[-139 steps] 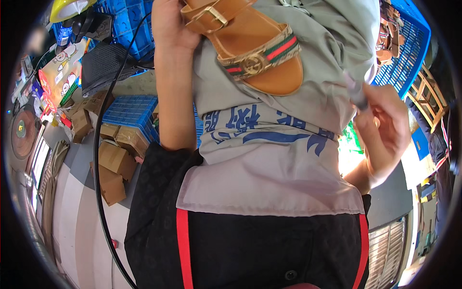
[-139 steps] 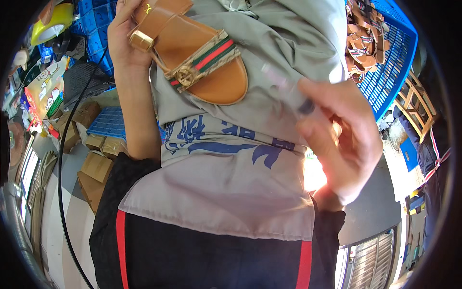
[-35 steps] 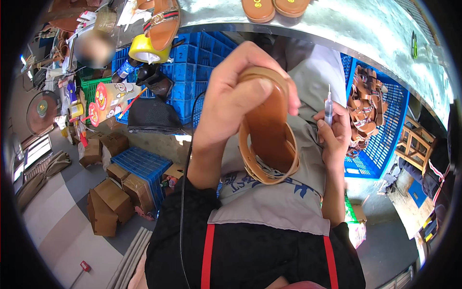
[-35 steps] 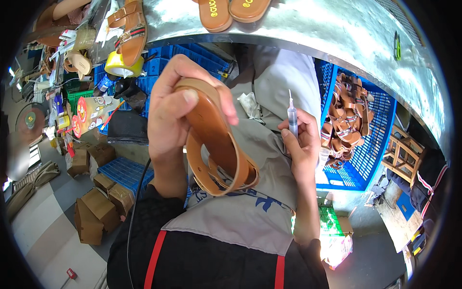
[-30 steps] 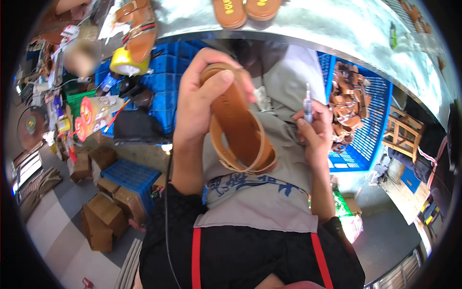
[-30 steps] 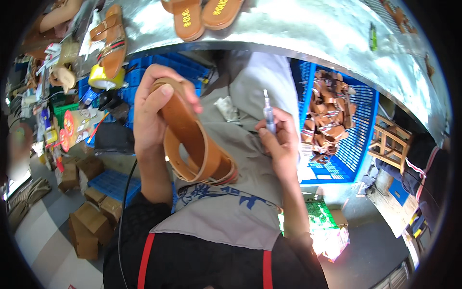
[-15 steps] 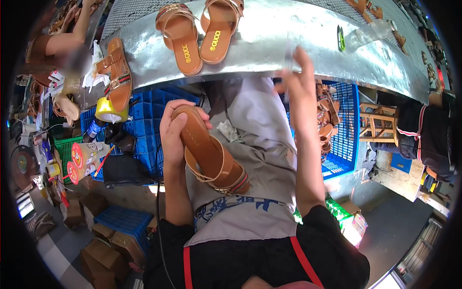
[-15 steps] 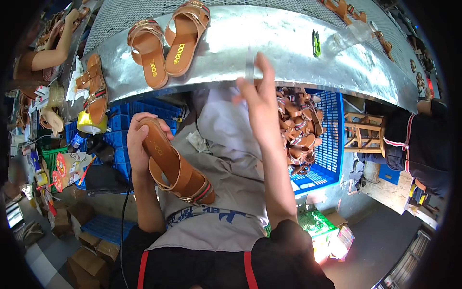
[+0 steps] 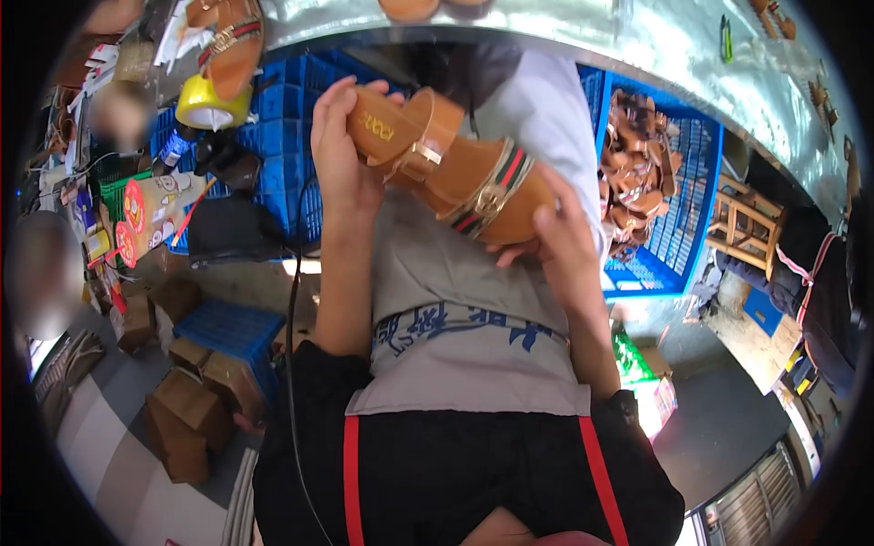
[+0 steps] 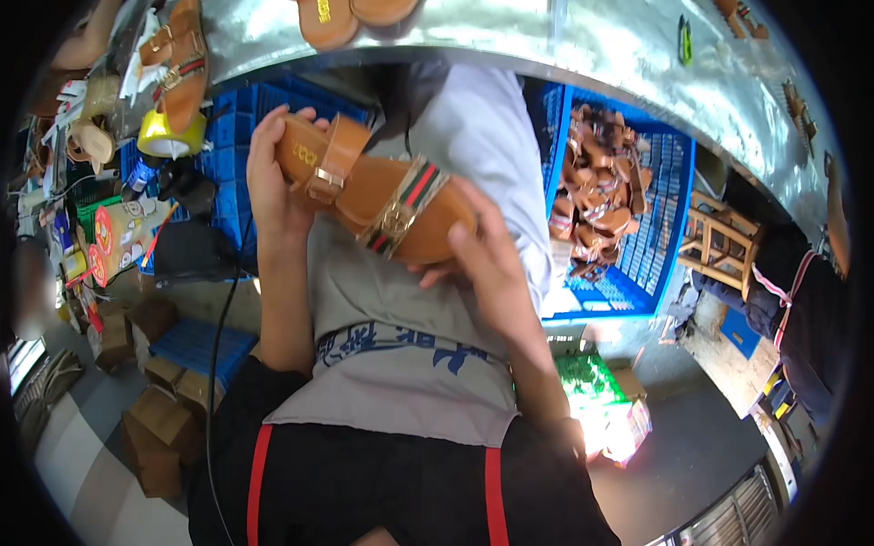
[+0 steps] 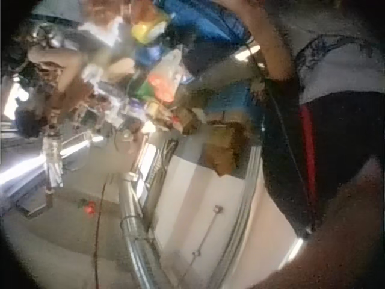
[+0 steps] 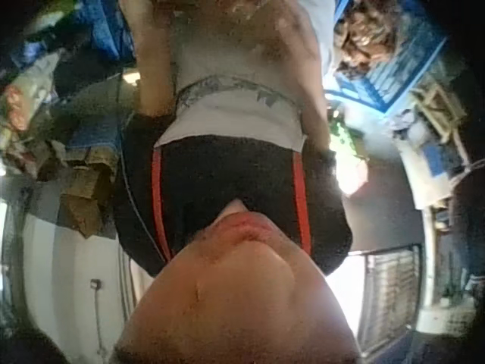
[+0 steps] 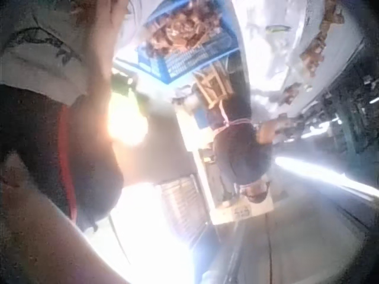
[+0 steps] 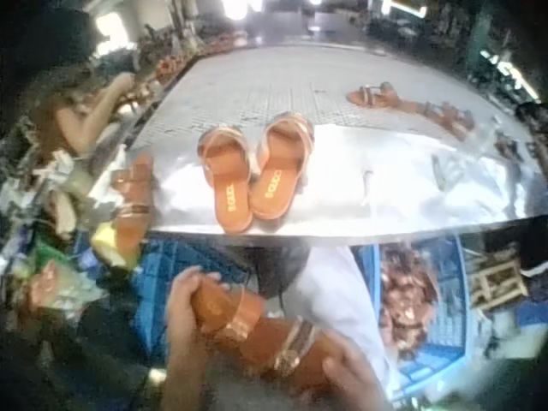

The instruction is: Applying glue to sandals using a syringe.

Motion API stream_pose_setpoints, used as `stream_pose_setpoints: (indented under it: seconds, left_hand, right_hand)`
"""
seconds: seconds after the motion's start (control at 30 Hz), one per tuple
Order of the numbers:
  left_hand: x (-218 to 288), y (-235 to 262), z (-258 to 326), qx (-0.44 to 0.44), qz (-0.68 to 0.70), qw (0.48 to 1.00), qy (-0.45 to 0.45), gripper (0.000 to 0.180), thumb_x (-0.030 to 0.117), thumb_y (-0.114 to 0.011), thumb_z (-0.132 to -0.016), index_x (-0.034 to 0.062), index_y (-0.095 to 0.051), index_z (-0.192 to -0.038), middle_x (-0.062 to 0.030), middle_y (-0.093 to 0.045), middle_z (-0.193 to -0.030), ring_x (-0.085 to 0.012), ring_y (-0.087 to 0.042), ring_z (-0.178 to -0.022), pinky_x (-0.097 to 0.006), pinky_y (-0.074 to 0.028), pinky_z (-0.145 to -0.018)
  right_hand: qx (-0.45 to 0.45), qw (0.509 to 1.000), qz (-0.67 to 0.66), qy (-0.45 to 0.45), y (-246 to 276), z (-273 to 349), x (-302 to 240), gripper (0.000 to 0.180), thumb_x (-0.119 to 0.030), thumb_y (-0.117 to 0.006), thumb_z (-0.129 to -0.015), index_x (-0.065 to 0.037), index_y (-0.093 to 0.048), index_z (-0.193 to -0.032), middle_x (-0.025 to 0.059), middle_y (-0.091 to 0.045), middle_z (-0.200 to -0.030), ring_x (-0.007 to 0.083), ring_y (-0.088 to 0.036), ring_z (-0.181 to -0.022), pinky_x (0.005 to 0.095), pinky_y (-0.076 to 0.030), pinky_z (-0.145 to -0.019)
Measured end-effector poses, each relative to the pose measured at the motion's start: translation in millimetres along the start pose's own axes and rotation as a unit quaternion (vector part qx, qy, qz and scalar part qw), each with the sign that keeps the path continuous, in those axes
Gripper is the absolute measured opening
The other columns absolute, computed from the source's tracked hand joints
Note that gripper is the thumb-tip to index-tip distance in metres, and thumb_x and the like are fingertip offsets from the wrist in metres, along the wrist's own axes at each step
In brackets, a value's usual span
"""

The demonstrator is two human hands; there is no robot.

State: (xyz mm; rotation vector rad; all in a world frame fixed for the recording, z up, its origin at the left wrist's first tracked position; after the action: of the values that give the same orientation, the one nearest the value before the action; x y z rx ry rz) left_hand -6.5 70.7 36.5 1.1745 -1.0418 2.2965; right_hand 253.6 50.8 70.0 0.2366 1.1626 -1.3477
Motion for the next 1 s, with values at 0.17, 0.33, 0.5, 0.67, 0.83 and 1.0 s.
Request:
stream_pose_setpoints:
  seconds: [0.17, 0.33, 0.5, 0.67, 0.83, 1.0]
  left_hand:
    - [10, 11, 13, -0.007, -0.025, 1.000, -0.006, 0.034, 0.015, -0.050, -0.097, 0.0004, -0.048, -0.127, -0.0211, -0.062, -0.120, -0.0346, -0.065, -0.109, -0.044, -0.054, -0.095]
    - [21, 9, 20, -0.013, -0.050, 0.998, -0.029, 0.034, 0.014, -0.051, -0.095, 0.0001, -0.049, -0.126, -0.0229, -0.061, -0.123, -0.0383, -0.063, -0.114, -0.047, -0.051, -0.099]
    - [27, 11, 25, -0.068, 0.028, 0.997, 0.001, 0.028, 0.016, -0.053, -0.094, 0.0003, -0.052, -0.117, -0.0205, -0.061, -0.118, -0.0363, -0.064, -0.109, -0.044, -0.051, -0.099]
    - [2, 4, 52, -0.125, -0.084, 0.988, -0.039, 0.022, -0.002, -0.062, -0.085, 0.0056, -0.053, -0.103, -0.0092, -0.058, -0.105, -0.0175, -0.061, -0.097, -0.032, -0.051, -0.090]
    - [-35, -16, 87, -0.243, -0.158, 0.953, -0.090, 0.028, -0.012, -0.072, -0.077, 0.0055, -0.060, -0.094, -0.0103, -0.063, -0.110, -0.0192, -0.063, -0.095, -0.035, -0.053, -0.085]
    - [-27, 2, 63, -0.409, -0.231, 0.882, -0.046, 0.013, -0.005, -0.059, -0.085, 0.0025, -0.058, -0.074, -0.0167, -0.065, -0.111, -0.0245, -0.063, -0.098, -0.037, -0.050, -0.087]
  right_hand:
    - [0.015, 0.999, -0.029, 0.010, -10, -12, -24, 0.053, -0.026, -0.041, -0.106, 0.002, -0.032, -0.150, 0.0228, -0.067, -0.111, 0.0322, -0.071, -0.082, 0.0355, -0.059, -0.070]
    - [0.024, 0.998, -0.053, 0.017, -11, -17, -34, 0.057, -0.033, -0.045, -0.103, 0.004, -0.038, -0.146, 0.0217, -0.068, -0.108, 0.0294, -0.072, -0.073, 0.0318, -0.058, -0.058]
    - [0.014, 0.998, -0.019, 0.060, 0, -23, -54, 0.062, -0.038, -0.045, -0.103, 0.003, -0.035, -0.148, 0.0217, -0.065, -0.118, 0.0294, -0.071, -0.086, 0.0336, -0.058, -0.064]
    - [-0.082, 0.971, -0.041, 0.222, -16, -45, -59, 0.081, -0.032, -0.064, -0.094, -0.008, -0.018, -0.157, 0.0184, -0.046, -0.146, 0.0318, -0.051, -0.127, 0.0435, -0.048, -0.096]
    - [-0.017, 0.986, 0.031, 0.165, -12, -36, -49, 0.084, -0.004, -0.075, -0.086, -0.006, -0.025, -0.154, 0.0115, -0.052, -0.142, 0.0210, -0.051, -0.127, 0.0359, -0.043, -0.104]
    - [-0.025, 0.983, 0.035, 0.177, 22, -5, -45, 0.070, 0.012, -0.067, -0.082, 0.000, -0.041, -0.147, 0.0127, -0.058, -0.137, 0.0194, -0.055, -0.127, 0.0331, -0.041, -0.107]
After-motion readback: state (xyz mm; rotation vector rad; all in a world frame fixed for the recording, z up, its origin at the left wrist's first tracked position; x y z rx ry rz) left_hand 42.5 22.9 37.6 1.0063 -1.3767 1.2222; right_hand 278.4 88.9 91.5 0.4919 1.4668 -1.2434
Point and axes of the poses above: each hand's wrist, its own z-axis away from the middle knuckle, its own y-axis out of the back of the hand, x = y × z, the point moved 1 cm from there along -z, towards the middle knuckle
